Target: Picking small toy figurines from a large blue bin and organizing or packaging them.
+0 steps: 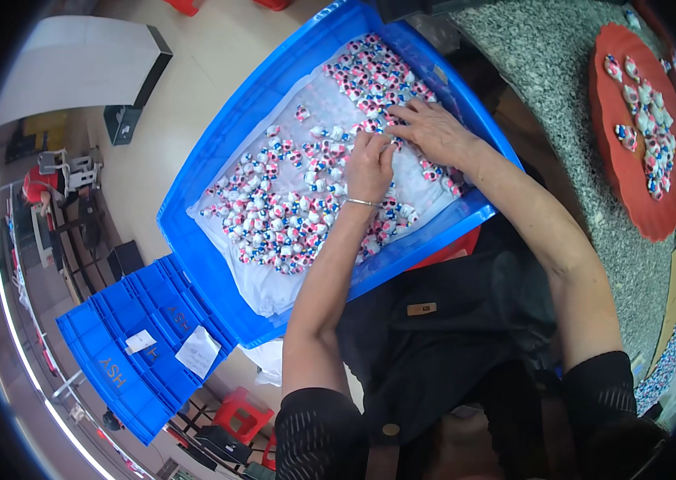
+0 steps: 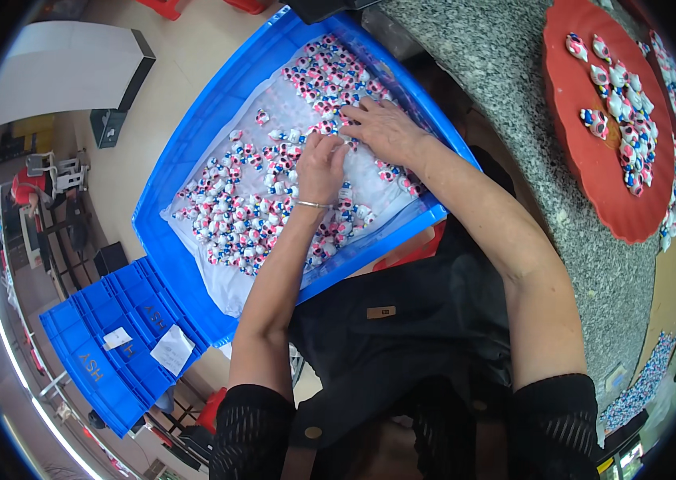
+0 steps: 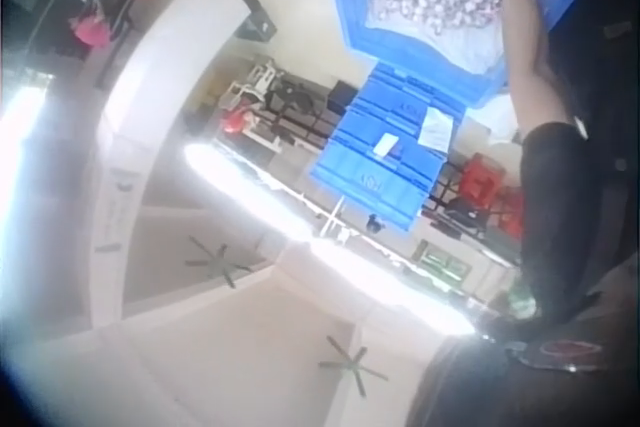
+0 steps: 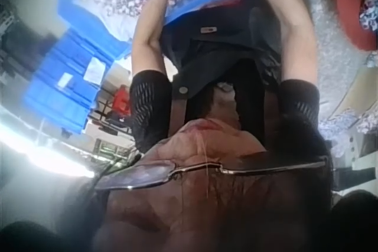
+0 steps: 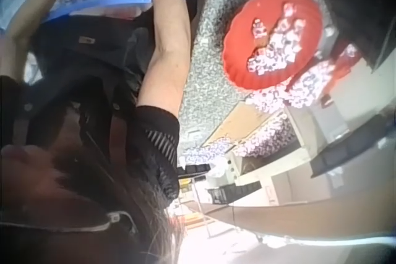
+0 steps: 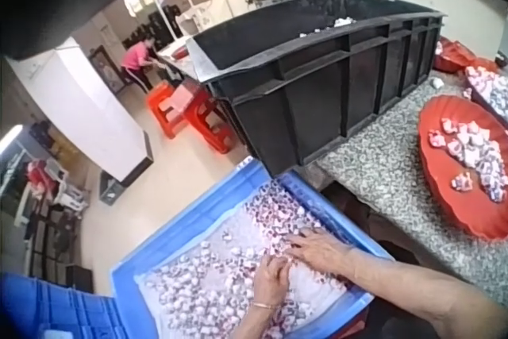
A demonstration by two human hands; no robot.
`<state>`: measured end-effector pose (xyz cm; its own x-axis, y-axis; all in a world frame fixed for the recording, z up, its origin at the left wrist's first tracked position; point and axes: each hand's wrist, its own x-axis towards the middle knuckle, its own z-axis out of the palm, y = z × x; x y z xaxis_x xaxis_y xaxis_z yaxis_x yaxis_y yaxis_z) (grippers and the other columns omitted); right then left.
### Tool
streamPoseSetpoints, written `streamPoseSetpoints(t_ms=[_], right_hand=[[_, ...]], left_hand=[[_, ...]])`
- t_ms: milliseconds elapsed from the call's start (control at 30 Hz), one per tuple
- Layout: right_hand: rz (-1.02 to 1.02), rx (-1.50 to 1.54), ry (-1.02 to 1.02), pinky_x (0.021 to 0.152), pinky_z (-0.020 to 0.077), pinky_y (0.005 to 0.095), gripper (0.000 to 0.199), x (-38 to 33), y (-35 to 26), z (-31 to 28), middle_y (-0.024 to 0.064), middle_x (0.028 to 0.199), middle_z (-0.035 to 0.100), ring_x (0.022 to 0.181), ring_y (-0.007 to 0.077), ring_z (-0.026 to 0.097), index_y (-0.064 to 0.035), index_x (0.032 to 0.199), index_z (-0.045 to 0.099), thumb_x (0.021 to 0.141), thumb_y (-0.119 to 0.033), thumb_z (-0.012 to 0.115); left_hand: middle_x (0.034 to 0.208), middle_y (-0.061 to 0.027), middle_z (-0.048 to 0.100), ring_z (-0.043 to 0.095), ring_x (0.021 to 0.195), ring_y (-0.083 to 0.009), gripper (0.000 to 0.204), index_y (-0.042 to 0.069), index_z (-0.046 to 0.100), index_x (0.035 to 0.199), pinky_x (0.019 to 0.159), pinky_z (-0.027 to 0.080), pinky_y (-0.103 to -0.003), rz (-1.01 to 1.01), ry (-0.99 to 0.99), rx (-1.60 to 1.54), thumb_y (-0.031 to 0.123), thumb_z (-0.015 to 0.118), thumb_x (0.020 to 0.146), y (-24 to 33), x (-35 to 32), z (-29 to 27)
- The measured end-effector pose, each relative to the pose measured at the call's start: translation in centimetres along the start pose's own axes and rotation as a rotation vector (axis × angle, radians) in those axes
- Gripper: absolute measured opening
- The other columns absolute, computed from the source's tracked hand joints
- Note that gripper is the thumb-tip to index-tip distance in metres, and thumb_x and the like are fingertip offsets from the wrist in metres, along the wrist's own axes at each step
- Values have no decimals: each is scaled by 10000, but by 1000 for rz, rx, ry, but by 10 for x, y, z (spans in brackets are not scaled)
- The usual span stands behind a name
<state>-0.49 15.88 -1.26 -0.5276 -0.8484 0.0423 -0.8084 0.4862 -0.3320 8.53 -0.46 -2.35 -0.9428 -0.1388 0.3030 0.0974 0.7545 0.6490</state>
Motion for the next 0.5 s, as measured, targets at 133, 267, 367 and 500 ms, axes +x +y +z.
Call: streamPoseSetpoints(t_ms=[133,267,367,500], right_hand=[[4,4,1,1009,409,423,422,0,0,0,57,1390,464,1210,281,457,-178,1196,630,785,-79,612],[6,-6,-6,1006,404,430,388,2,-3,-3,45,1387,462,1205,277,456,-177,1183,640,809,-91,583],[4,-8,-7,998,412,420,420,2,-4,-3,49,1397,454,1194,280,462,-178,1192,636,783,-81,620],[6,-6,-2,994,415,421,419,2,-4,-2,47,1393,455,1193,278,463,-179,1192,636,785,-80,618]], left_hand=[[883,-139,593,598,781,-330,84,52,628,865,677,490,-419,-78,-47,-2,39,637,783,-21,9,-53],[906,-119,623,586,874,-303,157,43,646,904,760,490,-406,153,-272,202,60,662,749,-29,17,-68],[949,-121,628,574,907,-319,227,52,647,934,794,482,-426,92,-345,460,87,680,712,-24,16,-50],[917,-145,608,574,922,-328,242,52,637,932,799,476,-444,-3,-442,591,90,690,698,-22,21,-39]])
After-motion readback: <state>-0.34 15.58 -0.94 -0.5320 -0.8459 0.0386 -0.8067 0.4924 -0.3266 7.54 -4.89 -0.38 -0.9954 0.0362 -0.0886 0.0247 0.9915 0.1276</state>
